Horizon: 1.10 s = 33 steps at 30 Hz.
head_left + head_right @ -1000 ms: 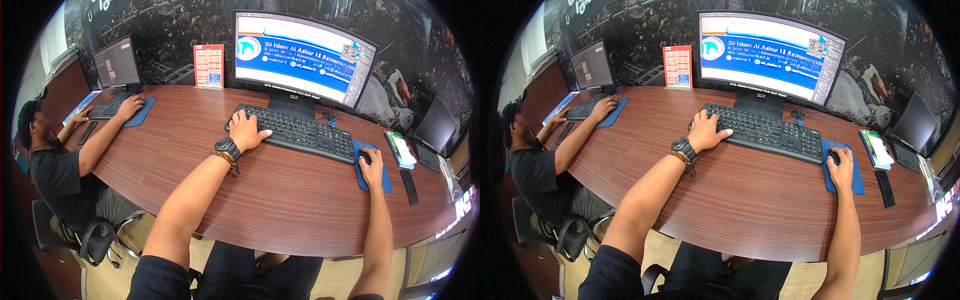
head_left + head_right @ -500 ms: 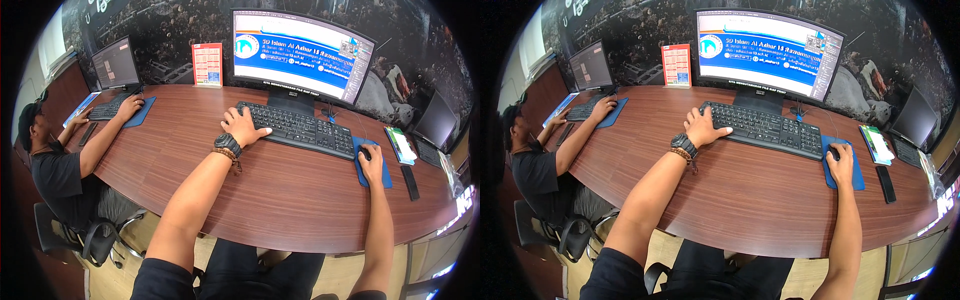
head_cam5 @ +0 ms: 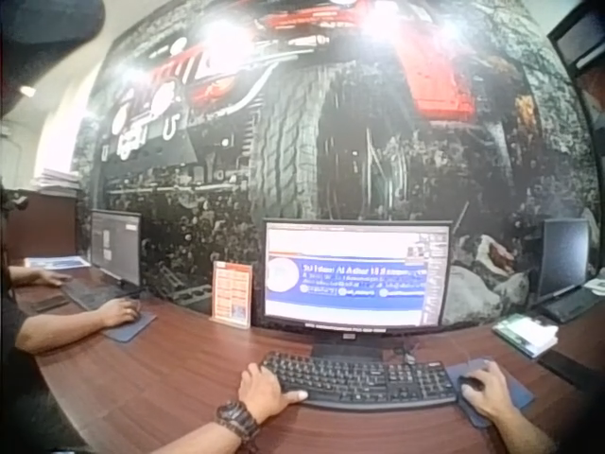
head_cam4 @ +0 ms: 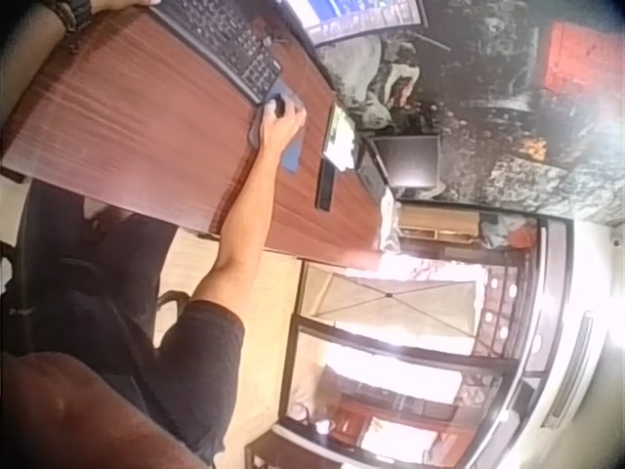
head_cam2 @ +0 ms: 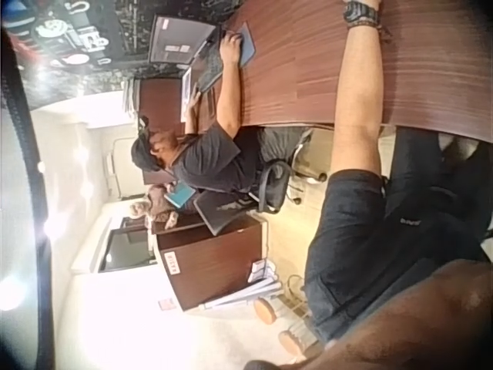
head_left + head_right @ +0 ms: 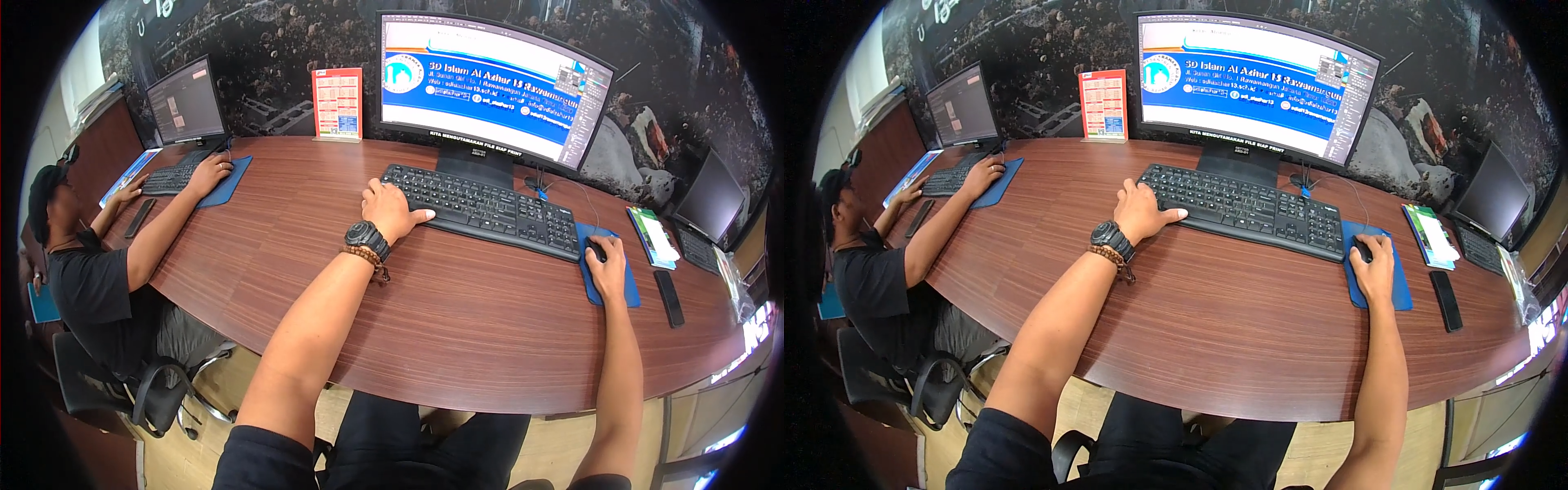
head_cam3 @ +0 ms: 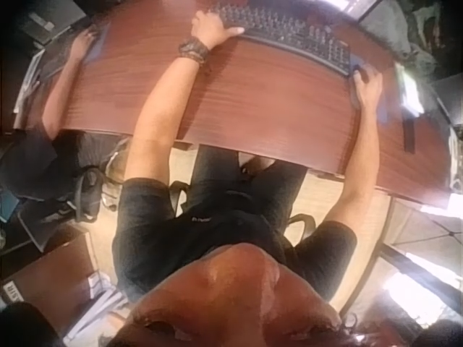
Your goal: Editing a graphic design file for an invitation or poster on a computer.
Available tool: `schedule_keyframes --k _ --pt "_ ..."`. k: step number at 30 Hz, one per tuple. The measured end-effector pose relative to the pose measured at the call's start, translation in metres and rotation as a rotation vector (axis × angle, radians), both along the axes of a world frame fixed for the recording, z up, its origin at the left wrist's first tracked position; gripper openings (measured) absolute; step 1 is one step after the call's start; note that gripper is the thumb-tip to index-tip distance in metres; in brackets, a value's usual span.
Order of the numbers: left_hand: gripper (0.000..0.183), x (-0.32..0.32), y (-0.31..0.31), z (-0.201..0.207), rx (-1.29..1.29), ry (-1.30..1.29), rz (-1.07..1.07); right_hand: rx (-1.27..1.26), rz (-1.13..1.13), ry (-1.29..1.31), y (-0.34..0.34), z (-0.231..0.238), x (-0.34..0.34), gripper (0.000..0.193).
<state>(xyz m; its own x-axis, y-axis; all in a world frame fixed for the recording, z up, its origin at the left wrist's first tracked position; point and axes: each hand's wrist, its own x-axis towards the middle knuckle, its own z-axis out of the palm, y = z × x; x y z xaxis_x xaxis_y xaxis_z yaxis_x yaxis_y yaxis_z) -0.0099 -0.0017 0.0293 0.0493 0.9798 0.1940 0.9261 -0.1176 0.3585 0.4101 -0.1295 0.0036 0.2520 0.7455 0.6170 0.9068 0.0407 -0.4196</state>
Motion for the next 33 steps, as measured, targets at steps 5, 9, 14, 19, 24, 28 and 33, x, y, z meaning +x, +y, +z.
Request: schedule_keyframes --k 5,9,14,19,24,28,33 --pt "0.099 -0.0005 -0.0009 0.0016 0.012 0.005 -0.017 -0.024 -0.001 -0.014 0.0007 -0.0002 0.0033 0.028" --pt "0.099 0.0003 0.0010 0.0000 0.035 0.015 -0.009 -0.018 0.013 0.000 0.0009 0.0004 0.0024 0.029" --pt "0.099 -0.0001 0.0015 -0.0009 0.043 0.019 -0.014 -0.027 0.005 0.011 0.0009 0.0006 0.0019 0.029" --pt "0.099 0.0002 0.0019 -0.0020 0.046 0.024 -0.010 -0.032 -0.008 0.015 0.0004 0.0014 0.0004 0.030" --pt "0.099 -0.0006 0.0019 -0.0018 0.039 0.019 -0.017 -0.035 -0.015 0.015 -0.0005 0.0028 -0.0024 0.029" --pt "0.099 -0.0009 0.0023 -0.0027 0.044 0.013 -0.024 -0.033 -0.006 0.008 -0.0010 0.0034 -0.0008 0.029" --pt "0.099 -0.0005 0.0016 -0.0021 0.038 0.016 -0.023 -0.033 -0.006 0.003 -0.0003 0.0016 0.0004 0.029"
